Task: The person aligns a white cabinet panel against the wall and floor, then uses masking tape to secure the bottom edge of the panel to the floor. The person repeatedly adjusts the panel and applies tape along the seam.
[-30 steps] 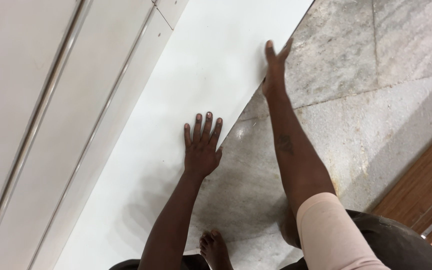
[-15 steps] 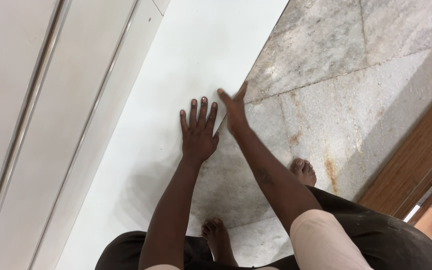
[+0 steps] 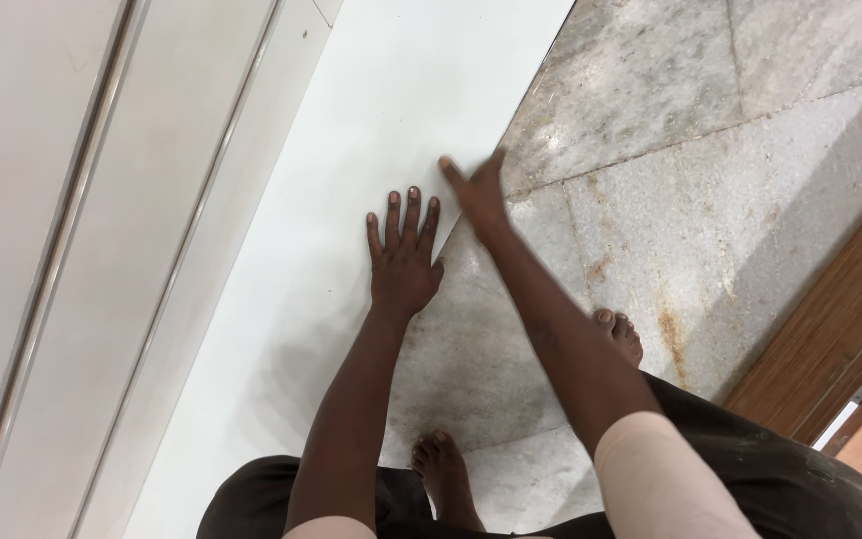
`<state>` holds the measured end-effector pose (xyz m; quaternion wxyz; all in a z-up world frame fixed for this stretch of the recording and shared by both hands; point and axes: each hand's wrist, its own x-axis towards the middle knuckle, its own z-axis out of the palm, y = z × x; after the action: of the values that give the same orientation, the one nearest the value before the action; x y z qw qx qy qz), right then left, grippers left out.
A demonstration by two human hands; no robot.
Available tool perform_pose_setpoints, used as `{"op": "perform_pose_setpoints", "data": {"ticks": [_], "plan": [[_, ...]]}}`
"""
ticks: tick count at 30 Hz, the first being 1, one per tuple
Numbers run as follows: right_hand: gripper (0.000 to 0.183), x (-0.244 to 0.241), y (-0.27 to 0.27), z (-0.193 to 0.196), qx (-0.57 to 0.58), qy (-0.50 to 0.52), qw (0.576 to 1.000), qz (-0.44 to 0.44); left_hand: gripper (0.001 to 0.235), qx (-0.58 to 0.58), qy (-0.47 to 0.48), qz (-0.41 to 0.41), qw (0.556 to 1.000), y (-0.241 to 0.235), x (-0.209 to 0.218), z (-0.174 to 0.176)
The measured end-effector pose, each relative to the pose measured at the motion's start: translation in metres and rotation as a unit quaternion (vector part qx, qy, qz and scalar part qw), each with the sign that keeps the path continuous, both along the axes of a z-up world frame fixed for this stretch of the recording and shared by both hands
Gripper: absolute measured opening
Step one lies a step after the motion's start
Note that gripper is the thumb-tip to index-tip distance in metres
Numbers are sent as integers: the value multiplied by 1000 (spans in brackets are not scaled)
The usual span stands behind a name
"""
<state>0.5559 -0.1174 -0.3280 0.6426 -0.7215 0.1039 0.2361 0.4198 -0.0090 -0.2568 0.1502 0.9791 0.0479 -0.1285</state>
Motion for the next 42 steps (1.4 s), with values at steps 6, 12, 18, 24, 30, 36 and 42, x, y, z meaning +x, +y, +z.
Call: {"op": "perform_pose_setpoints", "data": {"ticks": [6, 12, 18, 24, 30, 36, 42], "plan": [[119, 46, -14, 19, 37, 77, 996, -9, 98, -1, -48, 0, 999, 1, -3, -1], [117, -10, -2, 24, 20, 60, 998, 7, 99, -9, -27, 8, 1000, 1, -3, -3], [118, -77, 4, 51, 69, 127, 988, 48, 94, -8, -39, 14, 999, 2, -4, -3], [123, -97, 9, 59, 76, 166, 981, 64, 97, -54, -7, 5, 999, 12, -1, 19], [76, -31, 5, 27, 105, 82, 991, -16, 112, -16, 66, -16, 998, 15, 5, 39], [57, 93, -28, 8, 81, 131, 988, -24, 115, -4, 99, -10, 995, 14, 10, 42], [57, 137, -45, -9, 89, 164, 981, 44, 116, 47, 239, -20, 970, 12, 36, 55]]}}
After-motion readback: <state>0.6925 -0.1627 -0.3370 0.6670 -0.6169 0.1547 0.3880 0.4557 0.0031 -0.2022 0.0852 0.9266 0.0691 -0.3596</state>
